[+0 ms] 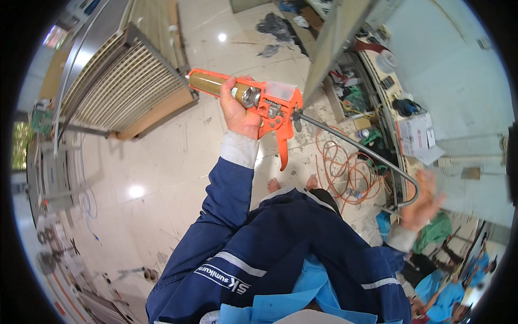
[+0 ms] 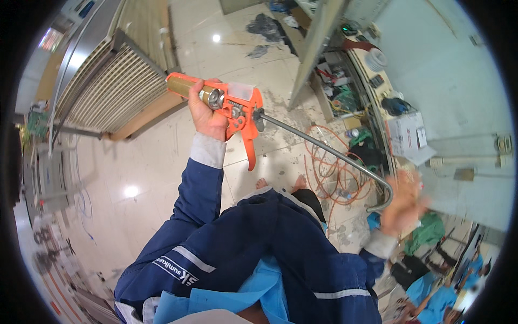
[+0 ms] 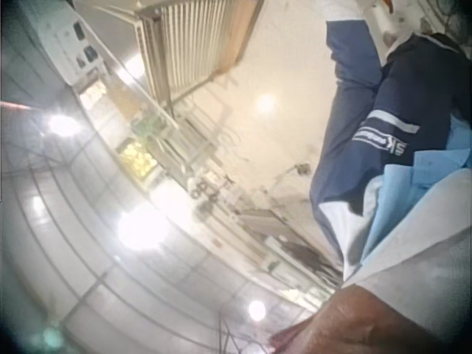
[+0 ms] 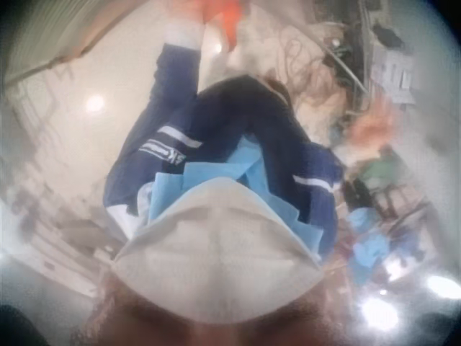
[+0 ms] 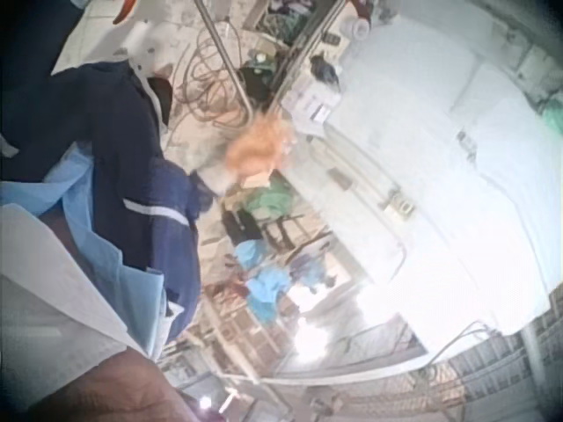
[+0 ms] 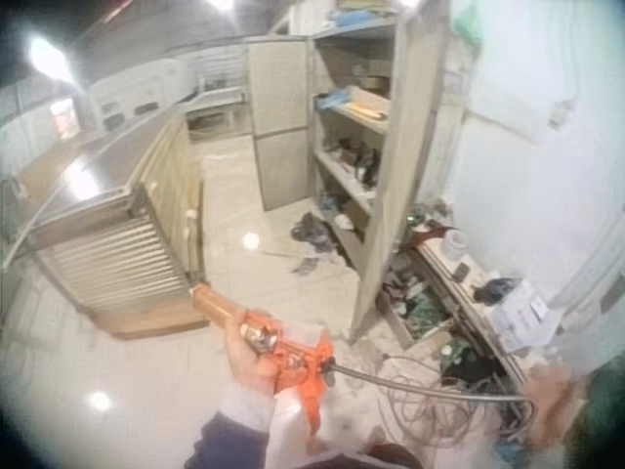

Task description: The person prepares a sealant gun by cutting the nozzle and inserting the cartridge, then applies adhesive in straight lines onto a large wooden panel. They wipe the nozzle with a cloth and press the applied lines with their hands to smooth them.

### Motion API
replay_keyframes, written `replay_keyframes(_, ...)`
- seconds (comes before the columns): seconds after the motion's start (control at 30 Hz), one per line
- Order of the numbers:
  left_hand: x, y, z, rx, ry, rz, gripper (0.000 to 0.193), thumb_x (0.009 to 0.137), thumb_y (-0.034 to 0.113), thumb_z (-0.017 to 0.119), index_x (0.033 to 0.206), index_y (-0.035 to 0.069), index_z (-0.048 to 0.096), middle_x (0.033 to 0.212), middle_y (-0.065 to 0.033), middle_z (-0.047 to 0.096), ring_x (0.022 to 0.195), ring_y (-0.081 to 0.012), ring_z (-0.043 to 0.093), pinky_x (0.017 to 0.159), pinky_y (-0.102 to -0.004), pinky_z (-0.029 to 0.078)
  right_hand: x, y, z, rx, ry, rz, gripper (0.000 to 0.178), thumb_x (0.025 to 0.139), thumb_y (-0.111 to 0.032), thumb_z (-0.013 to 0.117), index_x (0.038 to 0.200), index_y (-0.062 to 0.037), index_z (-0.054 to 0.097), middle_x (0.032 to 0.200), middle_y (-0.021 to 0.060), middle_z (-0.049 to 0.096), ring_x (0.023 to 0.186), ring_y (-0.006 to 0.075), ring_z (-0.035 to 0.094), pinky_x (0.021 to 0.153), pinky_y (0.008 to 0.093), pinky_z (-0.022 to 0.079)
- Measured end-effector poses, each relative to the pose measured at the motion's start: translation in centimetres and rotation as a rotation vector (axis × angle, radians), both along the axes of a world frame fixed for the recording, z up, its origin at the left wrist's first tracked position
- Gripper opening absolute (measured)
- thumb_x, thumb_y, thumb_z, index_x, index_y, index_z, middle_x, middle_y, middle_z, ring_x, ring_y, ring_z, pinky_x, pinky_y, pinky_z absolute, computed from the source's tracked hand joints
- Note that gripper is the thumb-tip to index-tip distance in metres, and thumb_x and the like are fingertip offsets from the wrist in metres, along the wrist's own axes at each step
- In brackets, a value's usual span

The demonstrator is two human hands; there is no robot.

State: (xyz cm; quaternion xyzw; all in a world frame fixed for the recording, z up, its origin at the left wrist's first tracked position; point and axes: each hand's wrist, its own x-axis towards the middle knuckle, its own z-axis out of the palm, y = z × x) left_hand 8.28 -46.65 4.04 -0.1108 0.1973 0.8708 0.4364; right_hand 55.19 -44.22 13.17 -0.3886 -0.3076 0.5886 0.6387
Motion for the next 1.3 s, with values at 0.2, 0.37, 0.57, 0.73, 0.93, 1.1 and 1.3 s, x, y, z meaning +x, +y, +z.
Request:
replay_keyframes(0.2, -0.2, -0.7, 0.1, 0.022, 0.01, 0.102, 0.023, 0.09, 0.026, 0.065, 0.099, 0.006, 0.056, 0.092, -0.0101, 0.064, 0.086, -0.0287, 0.067, 0.078, -0.0514, 0.061, -3.3, 0.4, 7.6, 0.51, -0.091, 0.083, 0.105, 0.093, -0.08, 0.037, 0.159, 0.0013, 0.023, 0.159, 0.0332, 0.03, 0.151, 0.0421, 0.026, 0.124, 0.0562, 0.015)
replay_keyframes(0.37, 0.1, -1.0, 0.5, -0.023, 0.025, 0.097, 0.023, 0.091, 0.027, 0.064, 0.097, 0.006, 0.056, 0.089, -0.0091, 0.063, 0.084, -0.0273, 0.067, 0.077, -0.05, 0.061, -14.2, -0.7, 3.3, 0.282, -0.279, 0.474, 0.111, 0.092, -0.083, 0.034, 0.158, 0.0049, 0.022, 0.158, 0.0329, 0.031, 0.15, 0.0422, 0.028, 0.122, 0.055, 0.022)
replay_keyframes(0.57, -4.5, -4.3, 0.0, -0.003, 0.017, 0.158, 0.023, 0.09, 0.027, 0.065, 0.095, 0.006, 0.056, 0.088, -0.0085, 0.062, 0.081, -0.0264, 0.066, 0.078, -0.0482, 0.06, -11.4, 2.2, 9.3, 0.453, -0.301, 0.357, 0.103, 0.097, -0.077, 0.03, 0.157, 0.0061, 0.023, 0.155, 0.0315, 0.037, 0.148, 0.0402, 0.033, 0.121, 0.0547, 0.026)
replay_keyframes(0.73, -5.8, -5.4, -0.2, 0.01, 0.005, 0.296, 0.024, 0.09, 0.028, 0.064, 0.091, 0.005, 0.057, 0.088, -0.0095, 0.062, 0.082, -0.0268, 0.065, 0.076, -0.0473, 0.06, -12.1, 1.5, 9.1, 0.419, -0.625, 0.341, 0.09, 0.101, -0.067, 0.035, 0.154, 0.0061, 0.032, 0.148, 0.03, 0.046, 0.143, 0.0374, 0.042, 0.114, 0.0504, 0.039)
replay_keyframes(0.93, -6.1, -5.4, 0.0, 0.029, 0.052, 0.296, 0.029, 0.091, 0.032, 0.066, 0.097, 0.005, 0.055, 0.087, -0.0093, 0.062, 0.079, -0.0258, 0.065, 0.072, -0.0471, 0.06, -15.9, 1.8, 4.1, 0.047, -0.852, 1.025, 0.077, 0.104, -0.056, 0.04, 0.152, 0.004, 0.04, 0.14, 0.019, 0.056, 0.132, 0.0287, 0.053, 0.106, 0.0429, 0.044)
replay_keyframes(1.1, -7.3, -6.0, -0.1, -0.052, 0.06, 0.409, 0.031, 0.092, 0.032, 0.068, 0.1, 0.006, 0.054, 0.086, -0.0089, 0.061, 0.077, -0.0251, 0.064, 0.071, -0.0473, 0.06, -16.9, 6.7, 7.3, 0.333, -0.615, 0.502, 0.094, 0.099, -0.074, 0.027, 0.153, 0.0024, 0.037, 0.149, 0.0233, 0.05, 0.142, 0.0343, 0.043, 0.117, 0.0532, 0.029)
replay_keyframes(1.3, -7.8, -5.3, 0.4, -0.145, 0.106, 0.575, 0.032, 0.093, 0.033, 0.067, 0.102, 0.006, 0.054, 0.092, -0.0095, 0.062, 0.082, -0.0249, 0.064, 0.077, -0.0484, 0.06, -21.0, 9.2, 4.8, 0.465, -0.707, 0.677, 0.07, 0.104, -0.044, 0.043, 0.155, 0.0025, 0.035, 0.154, 0.0228, 0.044, 0.146, 0.0302, 0.039, 0.117, 0.0413, 0.032)
